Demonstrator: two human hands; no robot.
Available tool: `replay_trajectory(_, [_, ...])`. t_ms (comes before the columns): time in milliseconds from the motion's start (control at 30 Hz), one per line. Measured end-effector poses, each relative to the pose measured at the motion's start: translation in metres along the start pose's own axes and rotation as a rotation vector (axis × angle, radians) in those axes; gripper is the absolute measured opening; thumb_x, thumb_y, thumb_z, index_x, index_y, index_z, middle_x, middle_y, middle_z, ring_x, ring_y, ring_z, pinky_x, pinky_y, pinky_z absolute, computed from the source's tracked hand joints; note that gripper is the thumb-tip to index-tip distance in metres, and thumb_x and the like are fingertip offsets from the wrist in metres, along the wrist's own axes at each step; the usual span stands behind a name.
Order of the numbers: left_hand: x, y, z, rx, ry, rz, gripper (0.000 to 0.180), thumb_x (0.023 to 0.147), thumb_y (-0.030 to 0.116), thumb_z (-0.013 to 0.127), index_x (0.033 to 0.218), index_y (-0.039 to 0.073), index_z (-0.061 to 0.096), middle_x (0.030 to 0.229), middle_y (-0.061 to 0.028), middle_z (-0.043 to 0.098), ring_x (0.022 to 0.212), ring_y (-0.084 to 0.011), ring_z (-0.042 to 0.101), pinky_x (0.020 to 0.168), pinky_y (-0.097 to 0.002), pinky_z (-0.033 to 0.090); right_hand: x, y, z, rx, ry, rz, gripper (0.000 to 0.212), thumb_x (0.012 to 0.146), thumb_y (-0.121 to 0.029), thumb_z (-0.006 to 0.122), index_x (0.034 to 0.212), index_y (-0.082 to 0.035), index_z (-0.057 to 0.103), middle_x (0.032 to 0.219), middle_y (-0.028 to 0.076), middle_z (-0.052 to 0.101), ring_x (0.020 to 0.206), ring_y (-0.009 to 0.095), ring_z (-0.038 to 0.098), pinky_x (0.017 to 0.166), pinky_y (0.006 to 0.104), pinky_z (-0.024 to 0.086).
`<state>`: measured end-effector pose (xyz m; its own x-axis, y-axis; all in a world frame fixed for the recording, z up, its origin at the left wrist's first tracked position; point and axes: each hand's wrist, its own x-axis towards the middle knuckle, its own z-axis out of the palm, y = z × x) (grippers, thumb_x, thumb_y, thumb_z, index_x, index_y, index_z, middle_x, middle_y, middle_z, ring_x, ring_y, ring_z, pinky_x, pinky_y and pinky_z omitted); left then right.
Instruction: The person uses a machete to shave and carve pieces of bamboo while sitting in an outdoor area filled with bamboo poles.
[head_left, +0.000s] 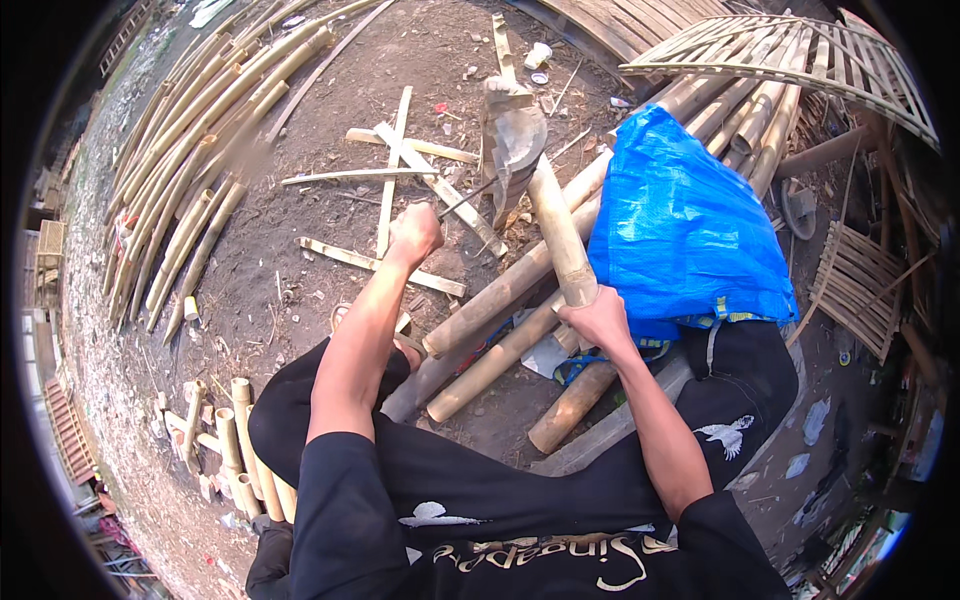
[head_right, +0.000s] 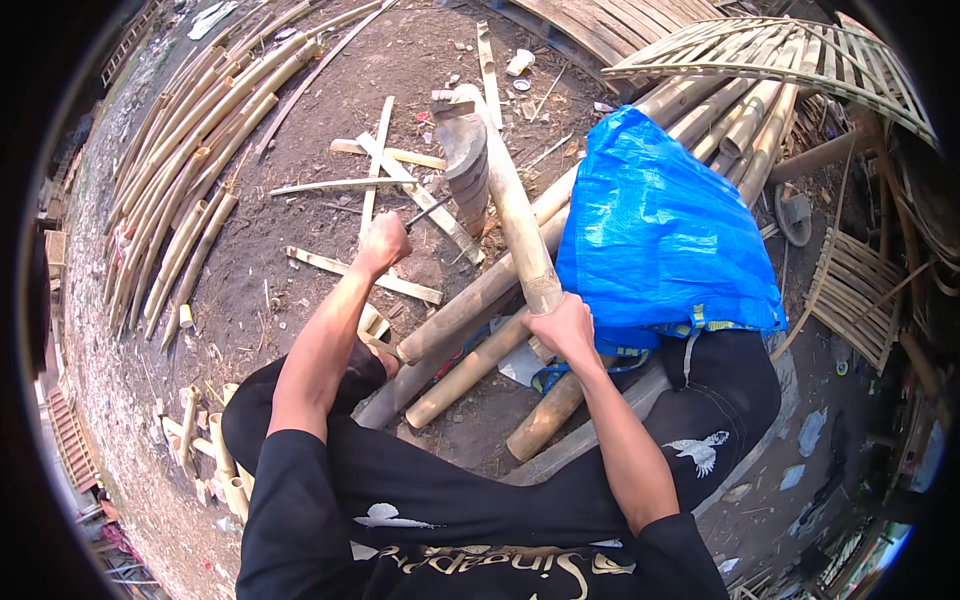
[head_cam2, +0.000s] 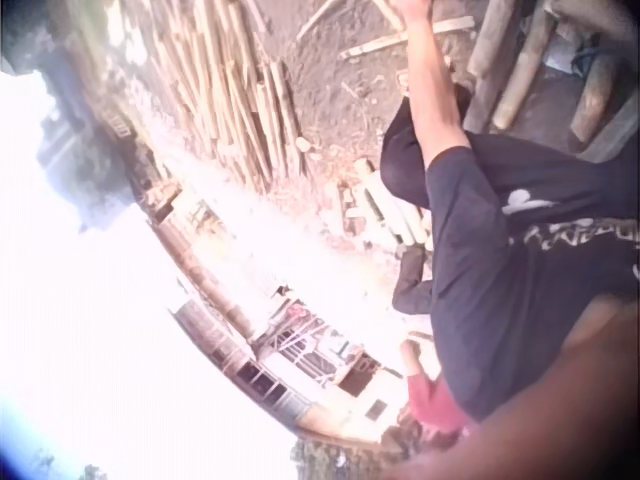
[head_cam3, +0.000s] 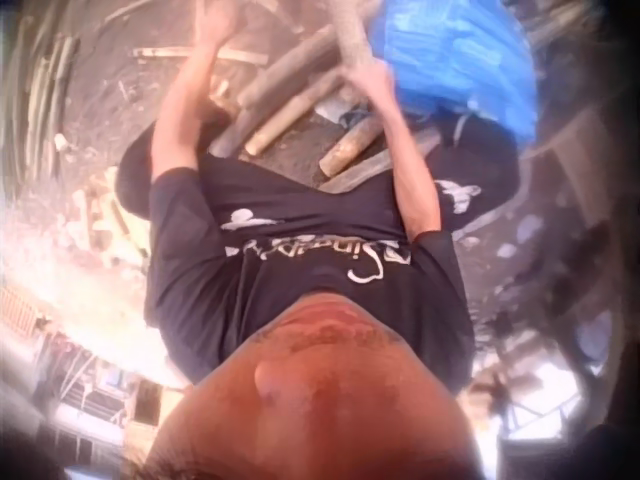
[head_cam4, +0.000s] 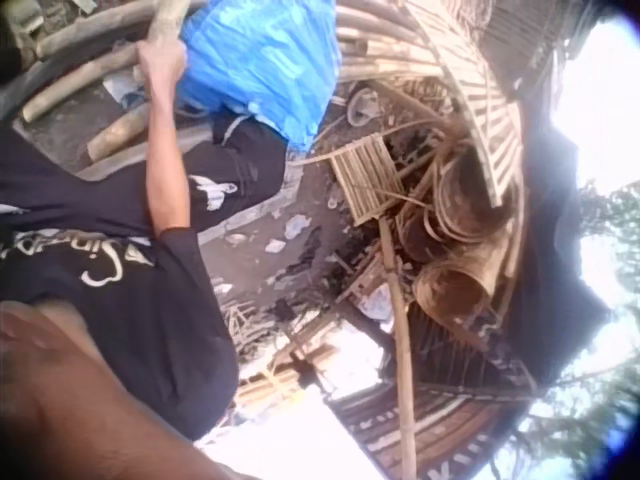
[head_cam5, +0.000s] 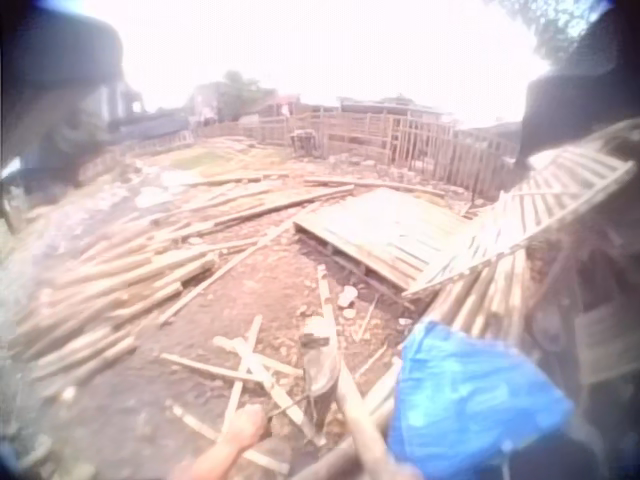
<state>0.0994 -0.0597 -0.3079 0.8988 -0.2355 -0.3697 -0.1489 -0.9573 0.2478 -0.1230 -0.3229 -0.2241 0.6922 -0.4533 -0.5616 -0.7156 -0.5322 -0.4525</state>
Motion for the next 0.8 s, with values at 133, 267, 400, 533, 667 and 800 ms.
replay_trajectory(133, [-0.015,-0.036,0.007,-0.038,-0.052,-0.159,0.02,0.078,0.011,0.067,0.092,0.0,0.075,0.097,-0.0241,0.073,0.095,-0.0361,0.073,0.081,-0.0442,0.058,-0.003,0.05,0.027,0.126,-0.081,-0.044,0.051,0.062,-0.032,0.08,0.101,0.0,0.073,0.098,0.02,0.074,0.094,0.034,0.072,0.085,0.041,0.056])
replay_trajectory(267, [-0.022,-0.046,0.018,-0.111,0.002,-0.172,0.022,0.077,0.008,0.065,0.093,-0.003,0.075,0.097,-0.0256,0.072,0.096,-0.0392,0.072,0.082,-0.0441,0.058,-0.025,0.002,-0.018,0.075,-0.034,-0.152,0.051,0.061,-0.028,0.079,0.103,0.001,0.071,0.094,0.017,0.075,0.086,0.032,0.073,0.081,0.0406,0.056])
replay_trajectory(400, [-0.01,-0.022,0.01,-0.1,-0.026,-0.123,0.02,0.077,0.006,0.063,0.091,-0.002,0.075,0.096,-0.0266,0.072,0.094,-0.0385,0.072,0.08,-0.0431,0.059,-0.052,-0.053,-0.069,0.294,0.244,-0.473,0.033,0.069,-0.016,0.077,0.096,0.001,0.069,0.084,0.011,0.073,0.077,0.017,0.07,0.07,0.0335,0.055])
replay_trajectory(533, [-0.004,-0.018,0.021,-0.068,0.03,-0.066,0.02,0.078,0.007,0.063,0.092,0.0,0.076,0.097,-0.0231,0.073,0.095,-0.0386,0.072,0.08,-0.0437,0.059,-0.057,-0.091,-0.08,0.521,0.457,-0.635,0.016,0.076,-0.005,0.077,0.088,-0.002,0.066,0.073,0.003,0.067,0.062,0.01,0.064,0.056,0.0276,0.05])
replay_trajectory(667, [0.004,-0.004,0.033,-0.175,0.008,-0.054,0.02,0.075,0.006,0.06,0.085,-0.004,0.073,0.095,-0.0302,0.07,0.094,-0.0429,0.071,0.079,-0.0477,0.058,-0.003,-0.039,0.005,0.527,0.374,-0.447,0.015,0.075,-0.007,0.076,0.084,0.0,0.067,0.075,0.006,0.069,0.065,0.012,0.065,0.059,0.0301,0.051])
replay_trajectory(800, [0.012,-0.026,0.031,-0.106,-0.036,-0.086,0.022,0.076,0.006,0.06,0.089,-0.004,0.073,0.095,-0.0287,0.071,0.095,-0.0419,0.071,0.081,-0.0474,0.057,0.015,0.019,0.053,0.353,-0.287,0.181,0.035,0.069,-0.015,0.077,0.098,0.003,0.069,0.081,0.011,0.069,0.065,0.019,0.067,0.061,0.0357,0.056])
